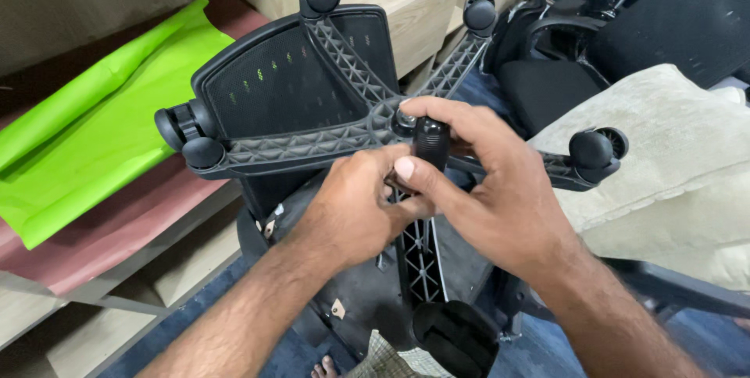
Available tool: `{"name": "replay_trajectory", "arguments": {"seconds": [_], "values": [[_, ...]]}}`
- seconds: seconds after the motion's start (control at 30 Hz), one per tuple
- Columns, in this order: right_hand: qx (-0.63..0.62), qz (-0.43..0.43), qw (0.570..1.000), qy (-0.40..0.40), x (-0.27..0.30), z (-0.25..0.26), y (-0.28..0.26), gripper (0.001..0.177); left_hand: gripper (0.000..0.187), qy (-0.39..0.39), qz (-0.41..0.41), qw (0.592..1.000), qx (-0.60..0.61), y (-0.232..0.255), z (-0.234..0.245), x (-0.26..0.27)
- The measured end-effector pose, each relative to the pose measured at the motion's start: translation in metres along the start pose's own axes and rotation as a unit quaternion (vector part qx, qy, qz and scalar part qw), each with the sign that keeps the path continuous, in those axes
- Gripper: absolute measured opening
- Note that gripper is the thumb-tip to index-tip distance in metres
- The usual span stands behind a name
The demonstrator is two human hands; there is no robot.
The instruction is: The person uses a small wrench to tighten a central bolt on the underside of an office chair base. They rotate the wrench repeatedly to secure the bolt while holding the base steady with the other hand.
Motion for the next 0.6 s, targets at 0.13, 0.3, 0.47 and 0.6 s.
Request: {"name": "replay_trajectory", "arguments": {"seconds": [0.13,0.3,0.47,0.6], "values": [[0.068,-0.035,0.997,0.029,-0.002,0.001,0.003,0.043,0.034,0.034,-0.122,0.992,-0.009,0.014,0.005,-0.003],[-0.063,-0.081,0.995,-0.015,-0.002,-0.003,0.015,0.043,0.032,-0.078,-0.173,0.972,0.138,0.003,-0.004,-0.009],[-0.069,-0.038,0.997,-0.026,-0.004,-0.01,0.01,0.041,0.038,-0.001,-0.144,0.987,0.074,-0.001,0.003,-0.004],[0.012,-0.007,1.0,-0.021,-0.004,-0.007,0.006,0.04,0.036,0.047,-0.133,0.989,0.038,0.002,0.001,-0.003]]}}
Point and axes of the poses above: each hand's wrist, its own x-axis away from the middle knuckle, its own z-axis out of the back of the hand, y = z × x, the point moved 7 cm from there along -x, towards the middle knuckle, and after that the axes turned 12 degrees about -y, right-handed, at the moved point
